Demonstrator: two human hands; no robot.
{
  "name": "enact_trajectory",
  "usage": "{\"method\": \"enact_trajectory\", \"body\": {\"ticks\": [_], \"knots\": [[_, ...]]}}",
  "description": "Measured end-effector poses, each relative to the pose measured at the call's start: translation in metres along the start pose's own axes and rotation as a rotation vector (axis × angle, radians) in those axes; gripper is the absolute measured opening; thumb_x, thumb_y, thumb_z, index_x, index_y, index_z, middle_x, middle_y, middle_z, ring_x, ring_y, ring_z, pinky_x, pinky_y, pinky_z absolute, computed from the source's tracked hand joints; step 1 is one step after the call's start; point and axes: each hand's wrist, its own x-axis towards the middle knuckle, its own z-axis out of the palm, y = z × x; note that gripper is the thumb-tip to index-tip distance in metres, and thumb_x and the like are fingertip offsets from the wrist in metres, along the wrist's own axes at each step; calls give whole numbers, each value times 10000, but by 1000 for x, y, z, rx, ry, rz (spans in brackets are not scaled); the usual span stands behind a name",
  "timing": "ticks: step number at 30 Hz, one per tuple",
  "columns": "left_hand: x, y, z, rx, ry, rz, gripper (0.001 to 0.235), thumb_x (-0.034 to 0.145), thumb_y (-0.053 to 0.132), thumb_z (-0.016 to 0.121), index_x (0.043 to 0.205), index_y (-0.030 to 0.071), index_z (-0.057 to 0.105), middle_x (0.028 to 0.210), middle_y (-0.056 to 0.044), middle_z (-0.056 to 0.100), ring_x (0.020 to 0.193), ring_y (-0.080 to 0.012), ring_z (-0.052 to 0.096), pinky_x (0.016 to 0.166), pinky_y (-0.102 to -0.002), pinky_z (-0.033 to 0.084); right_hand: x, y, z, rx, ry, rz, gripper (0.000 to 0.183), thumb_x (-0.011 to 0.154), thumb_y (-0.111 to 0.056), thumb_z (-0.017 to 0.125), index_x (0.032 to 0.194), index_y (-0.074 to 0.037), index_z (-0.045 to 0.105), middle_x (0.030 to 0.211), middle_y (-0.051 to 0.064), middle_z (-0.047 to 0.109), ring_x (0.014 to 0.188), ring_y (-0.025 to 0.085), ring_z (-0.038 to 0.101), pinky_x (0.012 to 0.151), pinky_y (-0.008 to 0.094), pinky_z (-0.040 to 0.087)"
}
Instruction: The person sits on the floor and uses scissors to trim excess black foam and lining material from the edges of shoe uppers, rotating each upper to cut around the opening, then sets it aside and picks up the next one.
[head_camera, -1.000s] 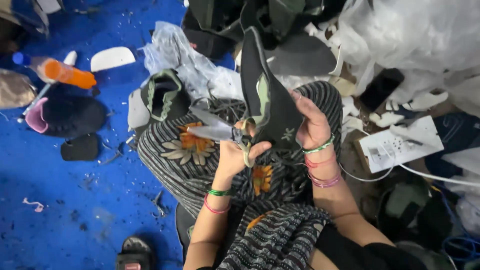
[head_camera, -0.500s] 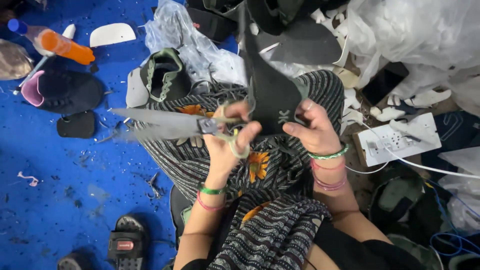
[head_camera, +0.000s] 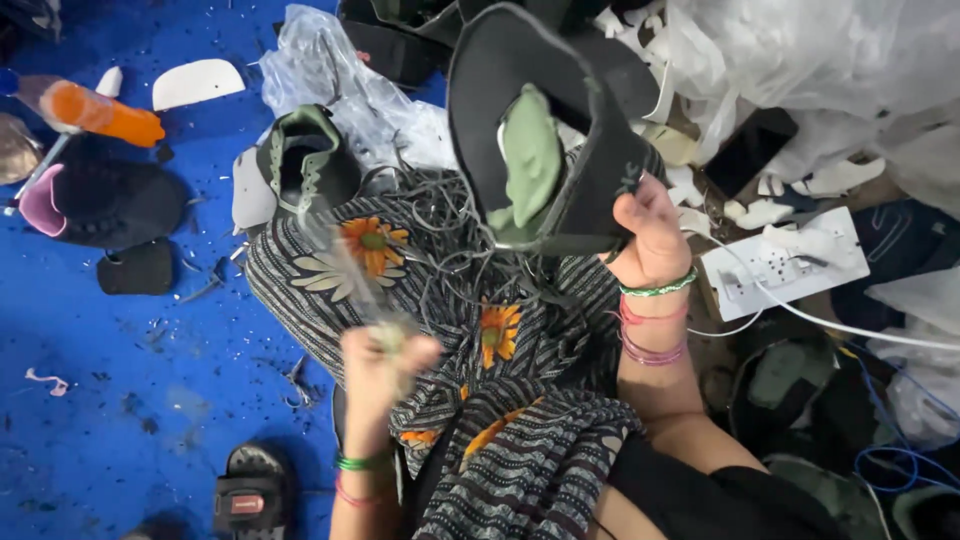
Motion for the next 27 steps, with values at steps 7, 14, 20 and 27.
{"method": "enact_trajectory", "body": {"ticks": [7, 14, 20, 27], "knots": [[0, 78, 54, 452, -331, 158, 440, 744, 411, 859, 939, 32, 751, 633, -88, 652, 535, -217, 660, 542, -340, 527, -17, 0, 0, -68, -23, 38, 495, 989, -94, 802, 1362, 105, 545, 1237, 171, 694, 1098, 269, 702, 979, 382, 563], [6, 101, 57, 803, -359, 339, 462, 789, 462, 813, 713, 36, 651, 670, -133, 656, 609, -362, 638, 603, -443, 517, -37, 1, 4, -250, -45, -11, 471, 933, -12, 808, 1334, 104, 590, 1219, 150, 708, 1110, 235, 689, 1017, 337, 531], [4, 95, 59, 865, -403, 344, 353, 765, 324, 787, 801, 1, 648, 783, -166, 667, 669, -394, 637, 651, -477, 523, -33, 5, 27, -303, -4, 3, 602, 862, -40, 821, 1402, 60, 574, 1331, 120, 687, 1236, 234, 660, 1127, 350, 494], [0, 70, 61, 876, -284, 151, 199, 808, 300, 761, 781, 107, 721, 631, -140, 660, 571, -358, 667, 542, -466, 529, -34, 5, 25, -406, 28, -12, 627, 853, -43, 816, 1422, 35, 566, 1363, 91, 673, 1278, 203, 627, 1162, 337, 459]]}}
